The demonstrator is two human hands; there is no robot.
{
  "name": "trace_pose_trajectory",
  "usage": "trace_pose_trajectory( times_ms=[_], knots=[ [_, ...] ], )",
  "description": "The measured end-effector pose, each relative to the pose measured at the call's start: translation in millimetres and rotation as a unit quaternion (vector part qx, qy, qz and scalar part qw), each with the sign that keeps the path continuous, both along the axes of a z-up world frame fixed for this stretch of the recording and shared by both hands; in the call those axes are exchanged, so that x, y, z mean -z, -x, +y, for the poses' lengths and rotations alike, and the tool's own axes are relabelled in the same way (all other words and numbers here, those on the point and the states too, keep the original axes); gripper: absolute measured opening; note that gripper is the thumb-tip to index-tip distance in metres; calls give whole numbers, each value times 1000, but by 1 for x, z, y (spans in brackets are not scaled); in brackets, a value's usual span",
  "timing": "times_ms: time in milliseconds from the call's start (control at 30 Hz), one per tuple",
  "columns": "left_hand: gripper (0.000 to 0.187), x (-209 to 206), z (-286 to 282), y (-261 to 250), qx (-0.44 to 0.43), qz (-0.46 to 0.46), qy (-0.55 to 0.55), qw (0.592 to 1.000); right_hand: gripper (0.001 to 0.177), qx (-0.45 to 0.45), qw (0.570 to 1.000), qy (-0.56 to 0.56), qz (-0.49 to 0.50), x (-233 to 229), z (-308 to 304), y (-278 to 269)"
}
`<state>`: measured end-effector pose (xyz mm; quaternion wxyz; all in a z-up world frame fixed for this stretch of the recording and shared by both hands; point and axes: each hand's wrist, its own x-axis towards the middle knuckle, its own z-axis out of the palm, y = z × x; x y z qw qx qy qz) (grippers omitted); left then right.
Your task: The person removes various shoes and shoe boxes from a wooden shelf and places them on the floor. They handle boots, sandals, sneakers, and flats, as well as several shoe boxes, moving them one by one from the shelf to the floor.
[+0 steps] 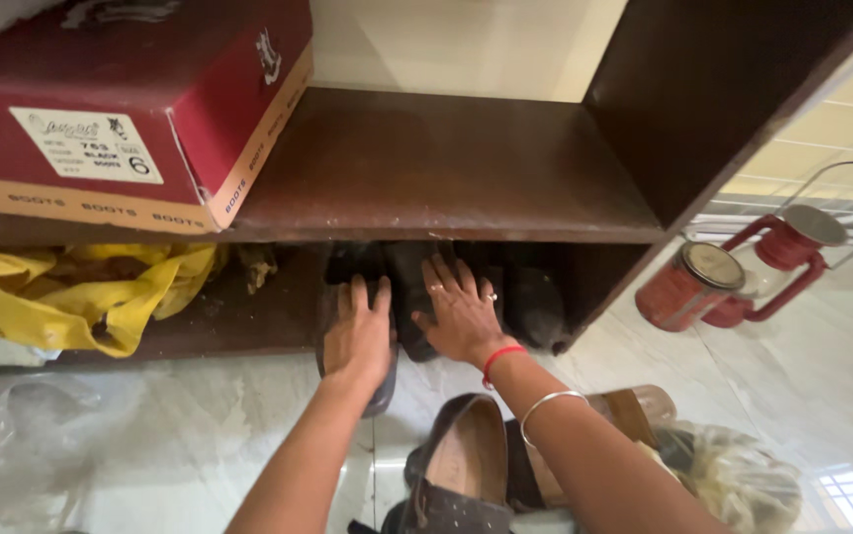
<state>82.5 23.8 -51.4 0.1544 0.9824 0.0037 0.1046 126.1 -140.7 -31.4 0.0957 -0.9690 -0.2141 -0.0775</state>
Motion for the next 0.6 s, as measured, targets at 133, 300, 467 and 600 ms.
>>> trace_pose_trajectory(
  times_ms=[133,300,467,600],
  knots=[
    [76,13,9,-10,29,18,47,998,86,-4,1000,23,-21,7,12,-37],
    [79,6,10,-12,20,41,50,998,71,-2,994,111,-6,-1,27,-43],
    [79,-13,11,-4,12,49,26,998,58,11,986,166,-16,-19,29,-47],
    [82,-33,19,11,22,63,-32,997,48,-6,976,211,-49,-27,34,-18]
  ],
)
